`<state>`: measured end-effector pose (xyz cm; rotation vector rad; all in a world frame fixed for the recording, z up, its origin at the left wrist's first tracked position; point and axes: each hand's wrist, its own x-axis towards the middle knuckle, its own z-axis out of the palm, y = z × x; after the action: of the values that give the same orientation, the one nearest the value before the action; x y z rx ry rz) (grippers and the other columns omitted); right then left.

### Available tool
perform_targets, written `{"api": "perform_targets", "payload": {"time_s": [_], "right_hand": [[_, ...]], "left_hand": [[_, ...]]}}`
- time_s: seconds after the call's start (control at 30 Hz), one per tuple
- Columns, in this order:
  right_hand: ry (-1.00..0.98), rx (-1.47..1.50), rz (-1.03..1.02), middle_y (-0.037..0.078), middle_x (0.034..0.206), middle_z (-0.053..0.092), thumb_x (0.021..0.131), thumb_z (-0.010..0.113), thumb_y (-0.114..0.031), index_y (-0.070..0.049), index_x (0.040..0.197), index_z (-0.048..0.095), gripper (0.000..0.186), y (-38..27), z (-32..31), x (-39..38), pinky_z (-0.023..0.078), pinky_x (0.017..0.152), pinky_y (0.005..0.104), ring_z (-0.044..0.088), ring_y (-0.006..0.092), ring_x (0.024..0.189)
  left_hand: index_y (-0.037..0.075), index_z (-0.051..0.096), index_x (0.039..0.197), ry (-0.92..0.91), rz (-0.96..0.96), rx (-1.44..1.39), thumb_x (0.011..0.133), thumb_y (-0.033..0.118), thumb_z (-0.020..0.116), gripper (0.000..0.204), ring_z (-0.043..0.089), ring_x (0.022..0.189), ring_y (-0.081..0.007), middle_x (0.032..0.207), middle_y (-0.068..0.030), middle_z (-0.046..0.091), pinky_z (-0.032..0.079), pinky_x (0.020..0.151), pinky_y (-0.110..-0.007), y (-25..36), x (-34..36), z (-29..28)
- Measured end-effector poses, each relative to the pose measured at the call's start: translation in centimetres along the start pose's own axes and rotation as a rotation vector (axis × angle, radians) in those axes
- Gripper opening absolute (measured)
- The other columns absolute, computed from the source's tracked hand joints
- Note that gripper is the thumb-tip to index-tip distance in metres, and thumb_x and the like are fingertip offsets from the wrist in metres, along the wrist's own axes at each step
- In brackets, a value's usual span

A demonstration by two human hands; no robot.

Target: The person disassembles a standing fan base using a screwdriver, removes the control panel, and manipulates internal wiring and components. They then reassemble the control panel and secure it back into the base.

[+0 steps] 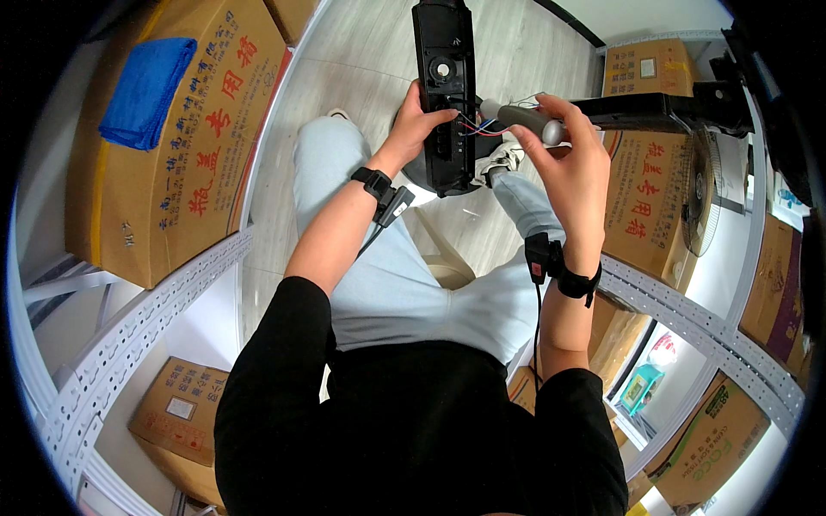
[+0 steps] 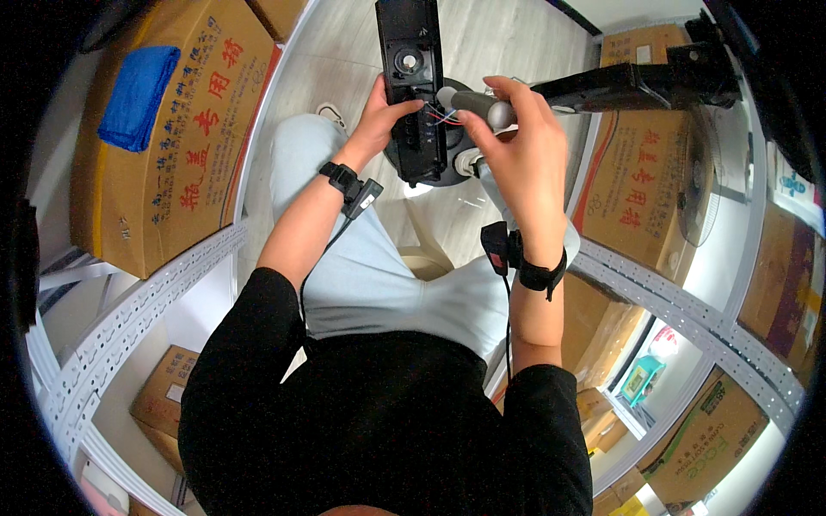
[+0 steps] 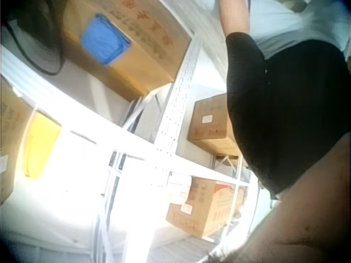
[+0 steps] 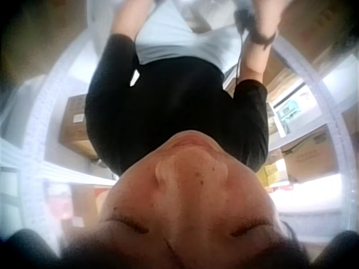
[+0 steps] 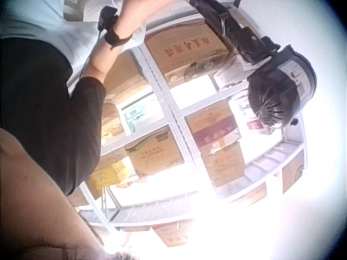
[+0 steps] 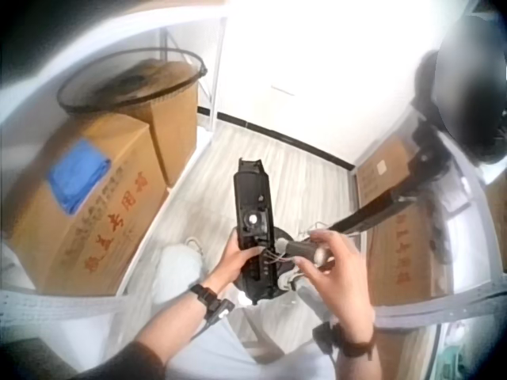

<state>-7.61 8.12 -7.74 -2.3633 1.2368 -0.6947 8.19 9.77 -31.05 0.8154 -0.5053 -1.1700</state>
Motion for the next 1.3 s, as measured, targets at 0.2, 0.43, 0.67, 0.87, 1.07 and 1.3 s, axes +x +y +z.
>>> {"api": "perform_targets", "payload": {"time_s": [0.2,0.43,0.67,0.87,1.07,1.3], "right_hand": [[-0.094,0.054,0.033,0.007,0.098,0.073,0.08,0.082,-0.019,-0.005,0.107,0.071,0.032,-0.1,0.6,0.0,0.054,0.074,0.027,0.069,0.0146,0.088],[0.236,0.198,0.057,0.008,0.089,0.074,0.079,0.083,-0.022,-0.004,0.102,0.071,0.031,-0.2,-1.0,-0.3,0.054,0.068,0.0253,0.069,0.0124,0.079],[0.338,0.275,-0.013,0.008,0.094,0.073,0.081,0.083,-0.017,-0.003,0.104,0.07,0.03,0.8,0.1,-0.1,0.054,0.073,0.0261,0.068,0.0126,0.083],[0.323,0.193,-0.055,0.01,0.093,0.073,0.08,0.083,-0.018,-0.003,0.104,0.07,0.031,1.2,1.1,-0.1,0.053,0.073,0.0261,0.069,0.0142,0.083],[0.319,0.211,-0.061,0.01,0.093,0.073,0.081,0.082,-0.02,-0.003,0.105,0.069,0.032,1.4,2.3,0.4,0.054,0.074,0.0276,0.069,0.016,0.084],[0.297,0.172,-0.092,0.011,0.091,0.071,0.083,0.081,-0.024,-0.004,0.106,0.069,0.033,2.2,4.4,1.6,0.053,0.068,0.0275,0.068,0.0166,0.078]], "left_hand": [[0.006,0.043,0.128,-0.003,-0.008,-0.004,0.081,-0.002,0.074,0.057,0.061,0.11,-0.0183,0.119,-0.0069,0.06,0.051,0.095,-0.035,0.0,0.1,-0.2],[0.005,0.045,0.129,-0.012,-0.093,-0.237,0.082,-0.004,0.07,0.054,0.063,0.109,-0.0217,0.12,-0.0095,0.062,0.054,0.094,-0.037,1.3,-0.1,0.0],[0.004,0.047,0.128,-0.033,-0.111,-0.273,0.083,-0.006,0.067,0.051,0.065,0.107,-0.023,0.119,-0.0104,0.063,0.056,0.092,-0.039,0.6,0.1,-0.1],[0.005,0.044,0.131,-0.022,-0.076,-0.205,0.083,-0.006,0.068,0.054,0.065,0.107,-0.0224,0.118,-0.0092,0.062,0.056,0.091,-0.038,0.4,0.0,-0.1],[0.004,0.044,0.126,-0.027,-0.142,-0.212,0.08,-0.006,0.072,0.055,0.062,0.106,-0.0201,0.114,-0.0075,0.06,0.054,0.092,-0.037,0.8,-0.1,0.0],[0.003,0.043,0.127,-0.043,-0.136,-0.225,0.079,-0.006,0.073,0.057,0.062,0.108,-0.0205,0.117,-0.0082,0.06,0.053,0.095,-0.037,0.8,-0.1,0.3]]}}
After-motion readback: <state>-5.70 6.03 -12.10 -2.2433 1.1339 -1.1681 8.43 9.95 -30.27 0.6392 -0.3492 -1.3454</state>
